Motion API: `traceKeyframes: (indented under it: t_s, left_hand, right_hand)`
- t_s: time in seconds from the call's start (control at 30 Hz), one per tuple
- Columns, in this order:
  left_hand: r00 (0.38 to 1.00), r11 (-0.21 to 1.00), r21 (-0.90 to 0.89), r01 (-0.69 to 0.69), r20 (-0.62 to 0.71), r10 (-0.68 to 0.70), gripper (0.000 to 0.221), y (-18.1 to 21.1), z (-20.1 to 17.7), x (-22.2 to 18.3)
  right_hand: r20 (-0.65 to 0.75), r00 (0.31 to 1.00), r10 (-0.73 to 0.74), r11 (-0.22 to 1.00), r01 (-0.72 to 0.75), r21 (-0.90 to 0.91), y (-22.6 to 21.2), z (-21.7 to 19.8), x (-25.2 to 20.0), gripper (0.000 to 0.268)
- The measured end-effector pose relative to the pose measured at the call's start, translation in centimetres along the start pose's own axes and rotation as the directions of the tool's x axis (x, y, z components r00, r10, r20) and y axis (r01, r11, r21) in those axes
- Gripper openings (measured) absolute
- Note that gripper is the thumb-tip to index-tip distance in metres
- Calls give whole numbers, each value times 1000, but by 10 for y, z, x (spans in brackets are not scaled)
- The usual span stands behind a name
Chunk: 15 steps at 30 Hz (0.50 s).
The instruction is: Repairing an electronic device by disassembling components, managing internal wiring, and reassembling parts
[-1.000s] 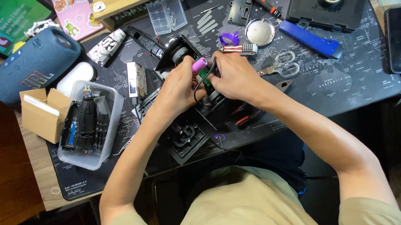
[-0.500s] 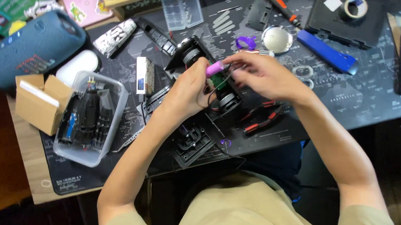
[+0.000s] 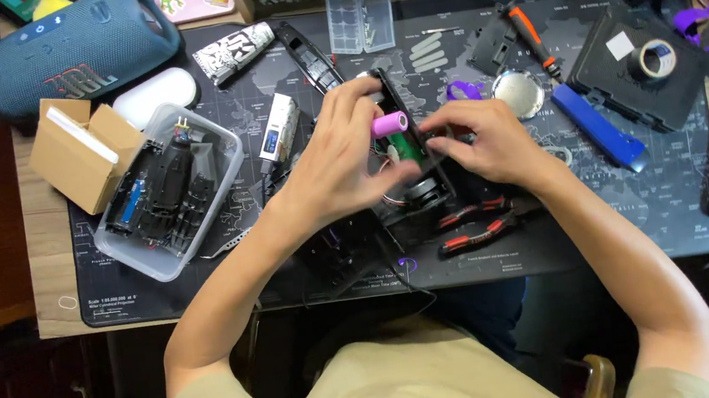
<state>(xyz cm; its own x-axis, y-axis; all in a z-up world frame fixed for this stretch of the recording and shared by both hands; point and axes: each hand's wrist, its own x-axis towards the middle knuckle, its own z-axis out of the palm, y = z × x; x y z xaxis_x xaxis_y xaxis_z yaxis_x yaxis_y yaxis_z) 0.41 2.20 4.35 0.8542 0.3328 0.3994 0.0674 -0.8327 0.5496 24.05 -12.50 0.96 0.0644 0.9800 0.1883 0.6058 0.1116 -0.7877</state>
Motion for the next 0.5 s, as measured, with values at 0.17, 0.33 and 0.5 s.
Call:
traceKeyframes:
  t_s: [0.17, 0.33, 0.5]
  left_hand:
    - [965, 983, -11, 182, 194, -177, 115, 26, -20, 1]
    - [911, 959, 141, 244, 306, -277, 125, 14, -10, 4]
    - [931, 964, 160, 213, 265, -250, 123, 3, 4, 5]
  right_hand:
    - [-29, 998, 52, 995, -49, 92, 17, 5, -4, 24]
    - [48, 998, -30, 997, 26, 75, 13, -2, 2, 18]
    - [-11, 994, -108, 994, 108, 27, 29, 7, -4, 17]
